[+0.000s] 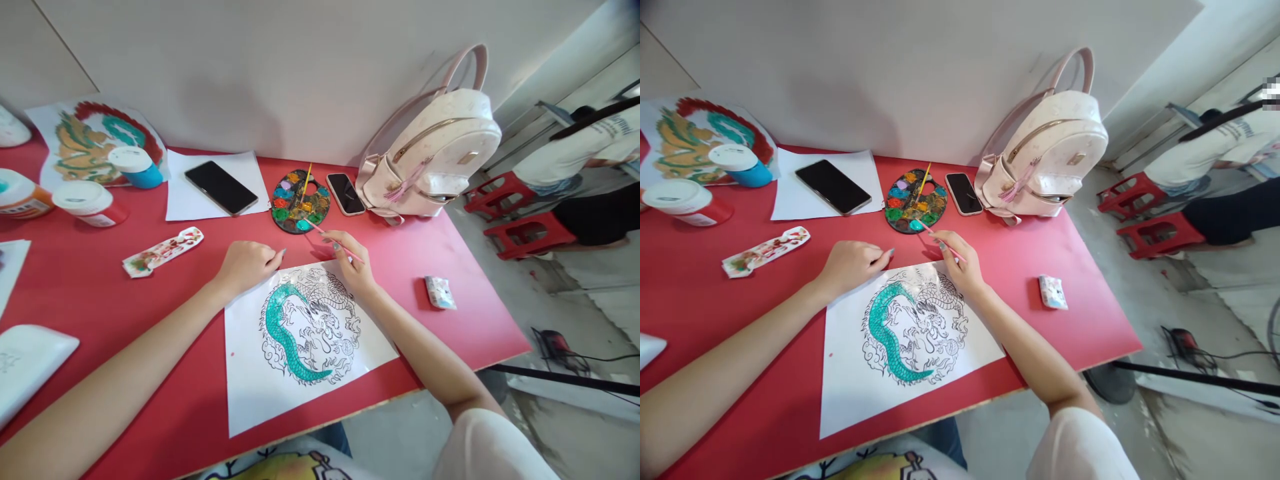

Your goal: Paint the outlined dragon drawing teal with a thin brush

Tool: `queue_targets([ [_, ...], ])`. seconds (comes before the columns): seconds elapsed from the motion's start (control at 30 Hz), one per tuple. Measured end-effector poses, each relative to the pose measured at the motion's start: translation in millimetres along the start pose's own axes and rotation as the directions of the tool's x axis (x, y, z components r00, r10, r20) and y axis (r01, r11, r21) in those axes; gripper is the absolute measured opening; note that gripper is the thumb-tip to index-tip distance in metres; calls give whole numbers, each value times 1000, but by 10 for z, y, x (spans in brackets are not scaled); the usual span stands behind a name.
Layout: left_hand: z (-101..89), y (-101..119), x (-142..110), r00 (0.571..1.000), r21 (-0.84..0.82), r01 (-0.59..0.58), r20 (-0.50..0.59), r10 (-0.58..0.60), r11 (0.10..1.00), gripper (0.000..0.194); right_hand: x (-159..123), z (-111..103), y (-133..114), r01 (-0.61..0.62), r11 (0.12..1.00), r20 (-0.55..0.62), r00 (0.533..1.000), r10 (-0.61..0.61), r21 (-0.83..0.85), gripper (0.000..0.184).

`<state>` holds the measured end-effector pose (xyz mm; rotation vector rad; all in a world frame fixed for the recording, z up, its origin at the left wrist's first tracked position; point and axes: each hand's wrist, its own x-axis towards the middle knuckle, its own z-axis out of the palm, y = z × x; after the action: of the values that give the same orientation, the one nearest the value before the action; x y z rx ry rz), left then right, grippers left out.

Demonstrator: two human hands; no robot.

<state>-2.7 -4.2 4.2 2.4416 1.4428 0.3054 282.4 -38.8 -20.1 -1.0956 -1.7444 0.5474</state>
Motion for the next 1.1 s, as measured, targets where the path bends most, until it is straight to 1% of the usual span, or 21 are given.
queue_targets([
  [0.37, -5, -6, -8, 1000, 16, 2, 22, -3, 1000, 58, -12, -4, 38, 7, 999, 40, 999, -6, -35, 42],
  [0.7, -19, 19, -1, 999, -14, 22, 24, -21, 1000, 56, -11, -1, 46, -5, 999, 47, 999, 7, -49, 40],
  [0.93, -5, 6, -7, 1000, -38, 7, -5, -7, 999, 57, -4, -13, 42, 3, 999, 67, 998, 1, -53, 40],
  [1.1, 10, -7, -10, 1000, -22, -8, -18, 8, 1000, 57, 0, -6, 45, -3, 998, 76, 997, 7, -55, 42],
])
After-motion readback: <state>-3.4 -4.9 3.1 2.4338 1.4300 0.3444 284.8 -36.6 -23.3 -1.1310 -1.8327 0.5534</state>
